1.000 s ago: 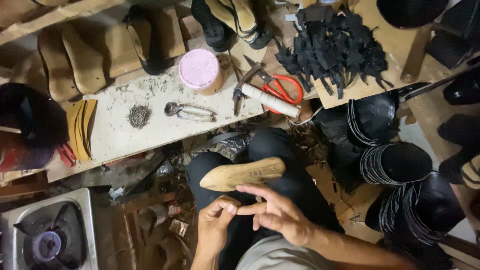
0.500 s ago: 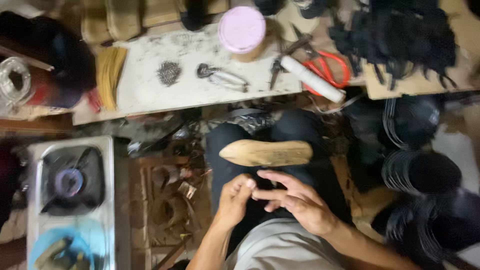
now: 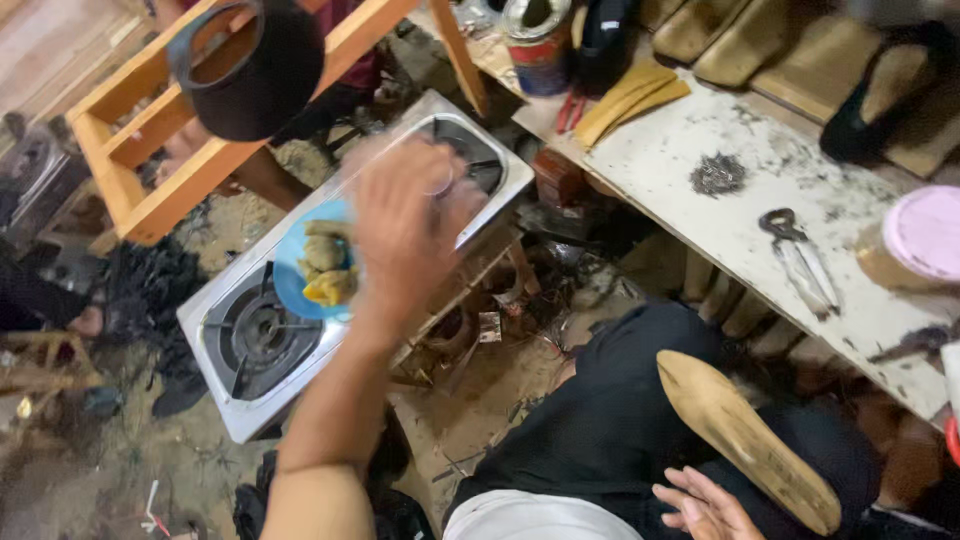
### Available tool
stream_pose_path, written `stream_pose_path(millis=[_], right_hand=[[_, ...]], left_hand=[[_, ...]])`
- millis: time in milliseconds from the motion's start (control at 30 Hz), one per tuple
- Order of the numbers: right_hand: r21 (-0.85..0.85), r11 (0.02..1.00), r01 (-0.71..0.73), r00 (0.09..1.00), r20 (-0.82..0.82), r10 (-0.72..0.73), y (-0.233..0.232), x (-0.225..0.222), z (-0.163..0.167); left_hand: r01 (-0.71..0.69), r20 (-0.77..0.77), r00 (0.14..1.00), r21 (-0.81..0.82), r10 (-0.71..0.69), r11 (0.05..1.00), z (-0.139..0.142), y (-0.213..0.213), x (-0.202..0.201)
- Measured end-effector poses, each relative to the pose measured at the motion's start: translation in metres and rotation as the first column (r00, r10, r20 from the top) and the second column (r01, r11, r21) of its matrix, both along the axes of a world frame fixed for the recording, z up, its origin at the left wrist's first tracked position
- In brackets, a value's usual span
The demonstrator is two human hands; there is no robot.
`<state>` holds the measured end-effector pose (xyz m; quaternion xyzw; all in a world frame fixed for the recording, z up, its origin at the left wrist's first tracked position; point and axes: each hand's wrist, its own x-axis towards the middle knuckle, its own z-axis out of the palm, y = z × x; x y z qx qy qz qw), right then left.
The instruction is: The person sits and pulls a black fabric shoe upper over a wooden shoe last, then hammers and presses the upper to shape it. They use pliers to grip and tuck the material, trim excess fabric with scissors, and briefly hold the shoe near a gas stove burner before continuing to work the edges by hand.
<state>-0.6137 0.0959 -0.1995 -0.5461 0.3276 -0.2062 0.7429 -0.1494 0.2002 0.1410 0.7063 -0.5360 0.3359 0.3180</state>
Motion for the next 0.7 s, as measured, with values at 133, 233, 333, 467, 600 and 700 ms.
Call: stream_pose_path(millis=[133,233,333,467,600,700], right_hand=[[-0.112,0.993,0.045,0.991,-0.123,-0.059,0.013,0.007,0.023],[-0.162,0.979,0.124,0.974,-0.168,-0.151,0.03,0.024,0.086],[-0.335,0.923,0.187,0.964,-0.119,-0.239,0.049,0.061,0.147],[-0.811,0.581,0.073,0.985,-0.032,-0.169,0.066,0.088,0.213],[-0.978,0.175,-0.116,0.969,-0.149,-0.194,0.072,0.089,0.248],[-0.966,0.164,-0.201,0.941,-0.237,-0.242,0.072,0.068,0.255]], left_hand=[[-0.562,0.42,0.729,-0.086,0.541,0.823,0.072,0.049,0.082],[-0.456,0.398,0.829,0.077,0.392,0.887,0.087,0.074,0.081],[-0.101,0.068,0.994,0.218,0.089,0.971,0.068,0.076,0.037],[0.42,-0.331,0.883,0.242,-0.333,0.875,0.002,0.047,-0.08],[0.689,-0.675,0.619,0.221,-0.401,0.691,-0.049,0.026,-0.189],[0.8,-0.855,0.403,0.157,-0.325,0.58,-0.071,0.039,-0.216]])
